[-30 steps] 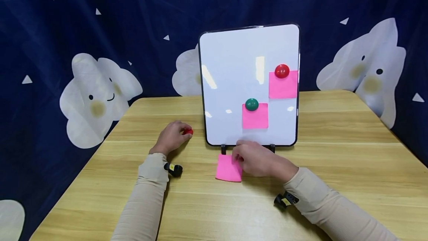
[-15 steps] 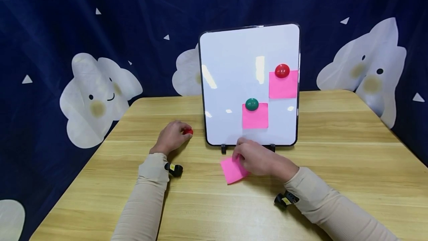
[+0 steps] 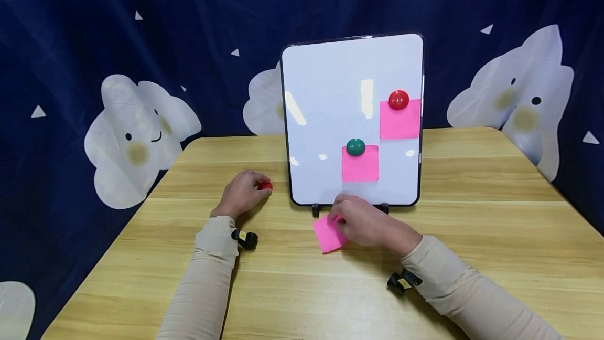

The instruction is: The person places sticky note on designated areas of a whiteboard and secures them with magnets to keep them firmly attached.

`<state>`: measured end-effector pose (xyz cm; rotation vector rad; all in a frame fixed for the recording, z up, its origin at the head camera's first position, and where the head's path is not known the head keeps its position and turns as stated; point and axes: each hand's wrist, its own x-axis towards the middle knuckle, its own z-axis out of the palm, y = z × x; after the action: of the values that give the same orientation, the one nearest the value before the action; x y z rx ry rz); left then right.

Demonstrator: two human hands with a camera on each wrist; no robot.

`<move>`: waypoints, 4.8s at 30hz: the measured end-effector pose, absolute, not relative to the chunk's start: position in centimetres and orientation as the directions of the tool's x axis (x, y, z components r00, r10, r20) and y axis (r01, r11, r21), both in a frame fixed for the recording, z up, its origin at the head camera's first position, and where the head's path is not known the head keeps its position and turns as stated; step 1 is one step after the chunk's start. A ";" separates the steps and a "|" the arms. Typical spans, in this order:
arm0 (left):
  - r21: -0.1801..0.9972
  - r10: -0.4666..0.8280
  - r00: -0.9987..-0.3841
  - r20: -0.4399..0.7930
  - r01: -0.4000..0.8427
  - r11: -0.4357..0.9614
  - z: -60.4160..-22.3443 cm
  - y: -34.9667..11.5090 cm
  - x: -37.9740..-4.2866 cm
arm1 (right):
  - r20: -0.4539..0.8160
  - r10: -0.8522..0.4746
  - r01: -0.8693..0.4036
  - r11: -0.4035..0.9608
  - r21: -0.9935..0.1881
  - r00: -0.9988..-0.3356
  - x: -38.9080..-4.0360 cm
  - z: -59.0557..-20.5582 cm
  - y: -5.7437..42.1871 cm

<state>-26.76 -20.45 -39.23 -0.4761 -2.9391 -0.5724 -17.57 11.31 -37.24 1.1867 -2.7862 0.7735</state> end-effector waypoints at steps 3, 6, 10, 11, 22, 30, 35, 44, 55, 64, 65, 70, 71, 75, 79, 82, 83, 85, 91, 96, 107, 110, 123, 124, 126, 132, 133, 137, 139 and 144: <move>0.348 0.283 -0.945 0.166 0.325 0.880 -39.2 -20.5 -26.8 | 0.203 -0.686 -0.691 0.575 -0.438 -0.699 -17.7 -37.3 11.4; 0.345 0.284 -0.944 0.170 0.327 0.880 -39.3 -20.5 -26.8 | 0.194 -0.699 -0.699 0.567 -0.435 -0.688 -17.8 -37.4 11.4; 0.348 0.278 -0.945 0.173 0.323 0.880 -39.3 -20.4 -26.7 | 0.182 -0.709 -0.706 0.571 -0.419 -0.682 -17.8 -37.4 11.5; 0.351 0.273 -0.947 0.171 0.317 0.881 -39.2 -20.4 -26.7 | 0.180 -0.709 -0.707 0.573 -0.415 -0.681 -17.8 -37.4 11.5; 0.403 0.218 -0.956 0.197 0.281 0.871 -39.1 -20.2 -26.8 | 0.171 -0.696 -0.689 0.586 -0.427 -0.698 -17.6 -37.0 11.4; 0.450 0.181 -0.926 0.333 0.324 0.832 -39.2 -20.1 -26.9 | 0.190 -0.684 -0.687 0.592 -0.421 -0.705 -17.6 -37.1 11.5; 0.505 0.190 -0.909 0.371 0.369 0.781 -39.1 -20.0 -26.9 | 0.205 -0.688 -0.697 0.578 -0.424 -0.696 -17.6 -37.0 11.4; 0.437 0.229 -0.862 0.453 0.439 0.786 -38.9 -19.8 -26.8 | 0.181 -0.672 -0.664 0.582 -0.469 -0.718 -17.6 -36.9 11.5; 0.427 0.204 -0.829 0.520 0.460 0.778 -38.9 -19.8 -26.9 | 0.160 -0.671 -0.650 0.585 -0.485 -0.724 -17.6 -36.7 11.5; 0.508 0.183 -0.839 0.512 0.468 0.723 -39.0 -19.6 -27.0 | 0.153 -0.642 -0.598 0.565 -0.568 -0.752 -17.5 -36.3 11.6; 0.511 0.183 -0.837 0.516 0.472 0.718 -39.0 -19.6 -27.0 | 0.150 -0.639 -0.592 0.565 -0.575 -0.755 -17.5 -36.3 11.6; 0.511 0.185 -0.826 0.533 0.488 0.707 -39.0 -19.5 -27.0 | 0.158 -0.634 -0.591 0.562 -0.579 -0.757 -17.5 -36.2 11.6; 0.511 0.186 -0.824 0.536 0.492 0.705 -39.0 -19.5 -27.0 | 0.162 -0.633 -0.593 0.562 -0.578 -0.757 -17.5 -36.2 11.6; 0.506 0.193 -0.816 0.544 0.503 0.701 -38.9 -19.4 -27.1 | 0.202 -0.642 -0.621 0.533 -0.575 -0.739 -17.6 -36.2 11.7; 0.508 0.196 -0.811 0.551 0.512 0.692 -38.8 -19.4 -27.2 | 0.224 -0.639 -0.625 0.512 -0.590 -0.736 -17.7 -36.2 11.7; 0.513 0.194 -0.808 0.556 0.518 0.684 -38.7 -19.4 -27.1 | 0.238 -0.628 -0.620 0.506 -0.599 -0.741 -17.7 -36.2 11.7; 0.515 0.193 -0.807 0.559 0.520 0.682 -38.6 -19.3 -27.1 | 0.244 -0.623 -0.620 0.506 -0.600 -0.744 -17.7 -36.2 11.7; 0.522 0.191 -0.805 0.562 0.525 0.672 -38.5 -19.3 -27.1 | 0.248 -0.609 -0.612 0.510 -0.605 -0.753 -17.7 -36.3 11.6; 0.550 0.191 -0.817 0.545 0.520 0.654 -38.4 -19.3 -26.9 | 0.242 -0.566 -0.576 0.538 -0.616 -0.788 -17.6 -36.2 11.7; 0.563 0.187 -0.827 0.530 0.508 0.651 -38.2 -19.3 -26.9 | 0.251 -0.547 -0.572 0.558 -0.602 -0.798 -17.6 -36.0 11.7; 0.606 0.193 -0.847 0.496 0.496 0.622 -37.7 -18.8 -26.6 | 0.332 -0.552 -0.632 0.544 -0.552 -0.765 -17.9 -36.0 11.5; 0.618 0.195 -0.851 0.487 0.494 0.612 -37.7 -18.7 -26.5 | 0.319 -0.552 -0.624 0.550 -0.555 -0.771 -17.9 -35.8 11.5; 0.635 0.188 -0.858 0.478 0.485 0.602 -37.4 -18.5 -26.3 | 0.301 -0.562 -0.618 0.546 -0.565 -0.771 -18.4 -34.8 11.8; 0.637 0.187 -0.859 0.476 0.484 0.600 -37.4 -18.5 -26.4 | 0.308 -0.564 -0.625 0.545 -0.559 -0.766 -18.5 -34.6 11.8; 0.642 0.184 -0.861 0.474 0.481 0.597 -37.3 -18.4 -26.4 | 0.321 -0.564 -0.635 0.546 -0.546 -0.761 -18.8 -34.3 11.8; 0.653 0.177 -0.860 0.479 0.484 0.583 -36.9 -18.3 -26.3 | 0.351 -0.550 -0.644 0.546 -0.535 -0.758 -19.6 -33.4 11.4; 0.653 0.177 -0.859 0.481 0.485 0.582 -36.8 -18.3 -26.2 | 0.352 -0.548 -0.643 0.547 -0.536 -0.759 -19.7 -33.3 11.3; 0.652 0.175 -0.854 0.491 0.493 0.576 -36.5 -18.2 -26.1 | 0.351 -0.541 -0.636 0.547 -0.544 -0.765 -20.2 -32.8 11.3; 0.653 0.174 -0.850 0.497 0.498 0.571 -36.3 -18.2 -26.0 | 0.363 -0.530 -0.636 0.547 -0.544 -0.766 -20.5 -32.5 11.2; 0.641 0.184 -0.832 0.524 0.527 0.558 -35.8 -18.2 -26.0 | 0.407 -0.495 -0.640 0.548 -0.539 -0.767 -21.2 -32.0 11.0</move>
<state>-25.96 -18.15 -35.79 -0.5768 -2.3969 -1.1773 -21.25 11.01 -31.99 0.9583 -2.5760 1.0239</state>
